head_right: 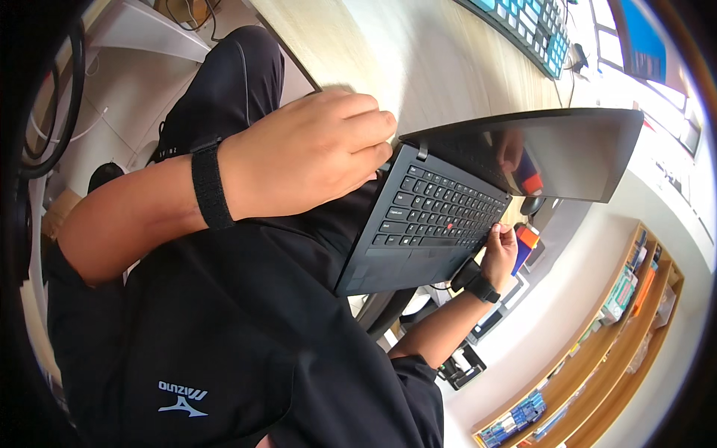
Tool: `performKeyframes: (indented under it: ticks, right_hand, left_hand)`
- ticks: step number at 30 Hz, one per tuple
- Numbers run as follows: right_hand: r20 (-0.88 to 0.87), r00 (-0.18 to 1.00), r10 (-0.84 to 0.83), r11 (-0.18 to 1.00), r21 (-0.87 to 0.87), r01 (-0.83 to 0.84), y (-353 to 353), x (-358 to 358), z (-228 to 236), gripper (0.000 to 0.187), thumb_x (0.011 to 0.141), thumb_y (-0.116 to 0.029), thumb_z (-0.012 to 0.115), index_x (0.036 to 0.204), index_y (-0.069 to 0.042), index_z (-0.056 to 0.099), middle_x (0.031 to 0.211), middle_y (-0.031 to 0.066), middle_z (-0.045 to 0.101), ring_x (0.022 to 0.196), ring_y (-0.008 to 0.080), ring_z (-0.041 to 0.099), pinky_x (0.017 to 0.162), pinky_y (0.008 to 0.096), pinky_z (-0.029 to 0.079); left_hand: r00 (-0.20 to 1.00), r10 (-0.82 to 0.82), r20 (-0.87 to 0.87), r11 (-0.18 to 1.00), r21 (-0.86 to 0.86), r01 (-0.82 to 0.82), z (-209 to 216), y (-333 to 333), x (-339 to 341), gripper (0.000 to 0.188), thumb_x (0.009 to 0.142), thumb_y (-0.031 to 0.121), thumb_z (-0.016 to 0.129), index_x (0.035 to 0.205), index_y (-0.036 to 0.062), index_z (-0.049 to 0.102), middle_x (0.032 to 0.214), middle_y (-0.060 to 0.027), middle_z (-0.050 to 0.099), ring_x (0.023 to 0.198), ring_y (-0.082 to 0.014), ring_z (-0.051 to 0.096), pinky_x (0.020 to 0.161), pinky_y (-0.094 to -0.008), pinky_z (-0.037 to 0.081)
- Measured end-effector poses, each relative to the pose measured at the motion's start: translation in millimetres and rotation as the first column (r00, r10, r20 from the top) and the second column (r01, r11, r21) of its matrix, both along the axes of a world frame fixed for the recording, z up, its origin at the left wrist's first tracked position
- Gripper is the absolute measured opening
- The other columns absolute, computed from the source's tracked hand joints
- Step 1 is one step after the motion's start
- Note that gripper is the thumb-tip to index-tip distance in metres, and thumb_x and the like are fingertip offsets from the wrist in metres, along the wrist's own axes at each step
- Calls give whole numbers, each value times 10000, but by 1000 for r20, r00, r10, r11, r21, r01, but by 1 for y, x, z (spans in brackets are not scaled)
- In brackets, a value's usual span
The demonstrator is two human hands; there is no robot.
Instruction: The person sits at a desk and attempts to connect a laptop to a power source. They handle a power adapter and a white cable, moving around the room to find a suitable connection point. The person eventually plugs the cable into the laptop and the adapter, then returns to the desk to continue working.
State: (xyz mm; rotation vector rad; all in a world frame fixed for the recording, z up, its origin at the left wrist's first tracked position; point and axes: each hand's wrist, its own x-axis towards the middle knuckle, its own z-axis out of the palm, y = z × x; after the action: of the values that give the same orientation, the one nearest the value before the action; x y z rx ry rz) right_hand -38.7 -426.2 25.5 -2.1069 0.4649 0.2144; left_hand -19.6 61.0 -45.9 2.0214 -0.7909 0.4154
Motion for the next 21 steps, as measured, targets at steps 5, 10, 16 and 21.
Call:
performKeyframes:
  ticks: [5,10,16,21]
  right_hand:
    - [-23,1000,2,999,-36,-2,0,3,3,60,1043,-93,600,984,-90,589,854,-48,599,693,39,473,636,199,353]
    - [-28,1000,6,1000,16,-6,-2,4,4,61,1040,-90,604,979,-91,600,827,-48,591,672,42,465,621,200,352]
    - [-30,1000,2,1000,9,-2,0,5,4,63,1038,-89,609,975,-91,601,827,-43,597,671,45,473,621,201,361]
    - [-7,1000,-18,1000,21,18,-2,4,1,104,1055,-91,577,954,-90,599,833,-27,619,651,42,476,605,194,369]
  left_hand:
    - [1000,-17,7,998,54,17,0,4,-1,146,834,137,631,915,20,669,1058,-62,601,1021,-216,590,924,-347,485]
    - [998,-49,-32,995,82,52,3,4,0,185,842,140,625,957,9,686,1063,-57,603,1043,-207,583,948,-345,474]
    - [999,-31,-22,996,80,33,2,4,0,202,853,146,618,978,7,695,1068,-55,605,1041,-207,580,958,-345,473]
    - [999,-36,-20,995,88,37,2,4,-1,205,857,144,615,983,3,695,1073,-58,606,1046,-207,579,961,-344,474]
